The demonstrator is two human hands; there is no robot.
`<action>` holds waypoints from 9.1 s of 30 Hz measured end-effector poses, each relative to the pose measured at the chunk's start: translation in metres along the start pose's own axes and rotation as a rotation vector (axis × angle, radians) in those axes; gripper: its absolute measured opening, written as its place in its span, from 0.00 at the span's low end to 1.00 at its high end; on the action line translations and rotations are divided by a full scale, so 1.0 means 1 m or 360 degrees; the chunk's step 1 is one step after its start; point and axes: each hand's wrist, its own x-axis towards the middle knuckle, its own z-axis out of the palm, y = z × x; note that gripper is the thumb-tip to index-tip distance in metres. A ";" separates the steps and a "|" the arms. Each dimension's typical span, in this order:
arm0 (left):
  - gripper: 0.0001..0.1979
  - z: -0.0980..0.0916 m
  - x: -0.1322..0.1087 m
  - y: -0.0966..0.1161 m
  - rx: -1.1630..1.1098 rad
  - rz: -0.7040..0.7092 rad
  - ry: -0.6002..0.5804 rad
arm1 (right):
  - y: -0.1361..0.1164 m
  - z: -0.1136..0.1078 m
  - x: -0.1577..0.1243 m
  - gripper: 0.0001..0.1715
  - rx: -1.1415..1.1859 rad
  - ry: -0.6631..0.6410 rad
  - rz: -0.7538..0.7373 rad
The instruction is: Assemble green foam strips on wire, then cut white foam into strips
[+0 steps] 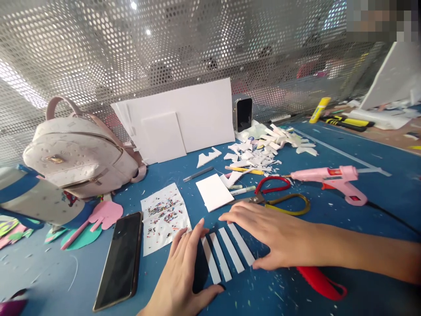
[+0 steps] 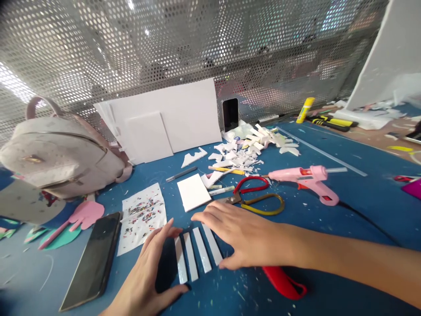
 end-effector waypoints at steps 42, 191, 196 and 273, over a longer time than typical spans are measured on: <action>0.60 0.007 0.015 0.015 0.0244 0.0004 -0.0037 | -0.009 0.017 0.008 0.48 0.0249 -0.0113 0.0047; 0.48 0.017 0.016 0.029 0.0607 0.0218 -0.0016 | 0.024 0.008 -0.047 0.12 0.0196 0.0351 -0.0330; 0.47 0.017 0.014 0.026 0.0602 0.0221 0.0003 | 0.024 0.010 -0.046 0.11 0.0188 0.0359 -0.0327; 0.17 -0.071 0.276 -0.109 0.0888 -0.0445 0.0545 | 0.028 0.012 -0.051 0.13 -0.0028 0.0510 -0.0582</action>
